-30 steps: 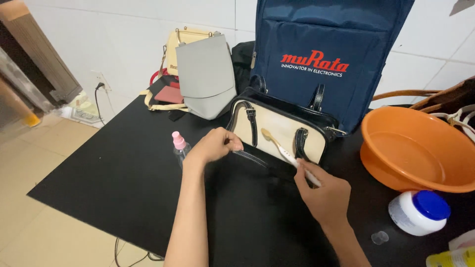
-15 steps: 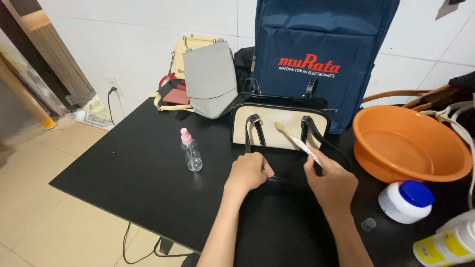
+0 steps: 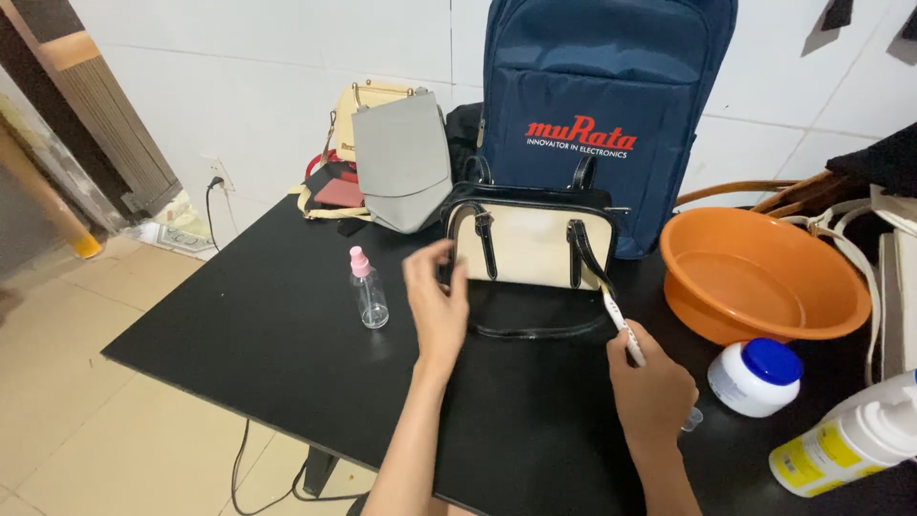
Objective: Cleaning a leather handbag using a toothbrush and cleaning solution.
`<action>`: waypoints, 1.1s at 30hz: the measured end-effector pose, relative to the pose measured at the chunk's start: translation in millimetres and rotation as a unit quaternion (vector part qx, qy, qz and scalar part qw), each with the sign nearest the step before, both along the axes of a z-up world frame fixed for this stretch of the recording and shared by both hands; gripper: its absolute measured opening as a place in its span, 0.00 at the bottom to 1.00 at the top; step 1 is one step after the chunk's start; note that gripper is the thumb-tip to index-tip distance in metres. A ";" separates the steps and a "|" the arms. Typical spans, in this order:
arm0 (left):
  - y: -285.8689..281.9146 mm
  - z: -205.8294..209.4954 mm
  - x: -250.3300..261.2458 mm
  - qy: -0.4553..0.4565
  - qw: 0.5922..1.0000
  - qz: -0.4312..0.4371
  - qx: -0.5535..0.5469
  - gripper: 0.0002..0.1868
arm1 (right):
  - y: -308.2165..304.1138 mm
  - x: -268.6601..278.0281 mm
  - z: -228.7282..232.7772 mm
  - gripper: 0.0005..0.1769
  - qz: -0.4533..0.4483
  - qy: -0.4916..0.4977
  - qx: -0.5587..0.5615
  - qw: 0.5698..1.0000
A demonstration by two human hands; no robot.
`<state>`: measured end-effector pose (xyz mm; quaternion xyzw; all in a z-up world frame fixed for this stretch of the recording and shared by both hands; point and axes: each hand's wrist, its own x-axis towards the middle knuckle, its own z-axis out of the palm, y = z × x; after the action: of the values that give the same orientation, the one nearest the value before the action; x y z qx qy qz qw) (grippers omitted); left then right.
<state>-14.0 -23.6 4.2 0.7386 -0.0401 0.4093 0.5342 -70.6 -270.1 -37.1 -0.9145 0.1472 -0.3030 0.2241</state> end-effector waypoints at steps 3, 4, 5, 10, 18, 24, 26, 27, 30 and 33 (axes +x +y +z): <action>18.9 -37.9 37.8 0.069 0.997 0.025 -0.006 0.32 | 6.6 -5.0 12.2 0.16 0.013 0.021 0.039 0.999; 24.1 -50.4 49.3 0.069 0.997 0.025 -0.008 0.32 | 8.1 -6.3 14.4 0.16 0.012 0.021 0.038 0.999; 28.8 -62.8 60.9 0.088 0.996 0.007 0.013 0.31 | 9.2 -7.3 16.8 0.17 0.038 0.008 0.057 0.998; 30.2 -73.1 69.9 0.126 0.990 -0.022 0.051 0.12 | 3.0 0.0 5.0 0.18 0.081 -0.021 0.073 0.994; 16.0 -15.9 -8.8 0.298 0.947 -0.014 0.118 0.10 | -1.3 3.9 0.0 0.15 0.049 -0.075 0.166 0.982; 0.8 -7.5 -72.6 0.312 0.945 -0.051 0.088 0.11 | 5.1 5.3 -7.9 0.16 0.111 -0.071 0.165 0.978; -3.6 -11.4 -73.4 0.306 0.947 -0.047 0.083 0.11 | 8.0 6.7 -5.5 0.16 0.119 -0.071 0.151 0.979; -4.9 -12.9 -74.6 0.298 0.950 -0.043 0.077 0.11 | 10.4 7.0 -3.7 0.16 0.127 -0.074 0.137 0.980; 2.3 -24.4 -67.5 0.260 0.962 -0.058 0.060 0.14 | 6.4 8.6 -9.4 0.16 0.142 -0.082 0.141 0.976; -0.7 -10.5 -82.6 0.240 0.966 -0.036 0.095 0.17 | 1.7 0.8 -6.8 0.16 0.150 -0.083 0.128 0.977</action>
<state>-96.5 -24.3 -6.2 0.8606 0.0240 0.1955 0.4696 -69.8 -268.4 -43.9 -0.8617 0.0271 -0.3193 0.3934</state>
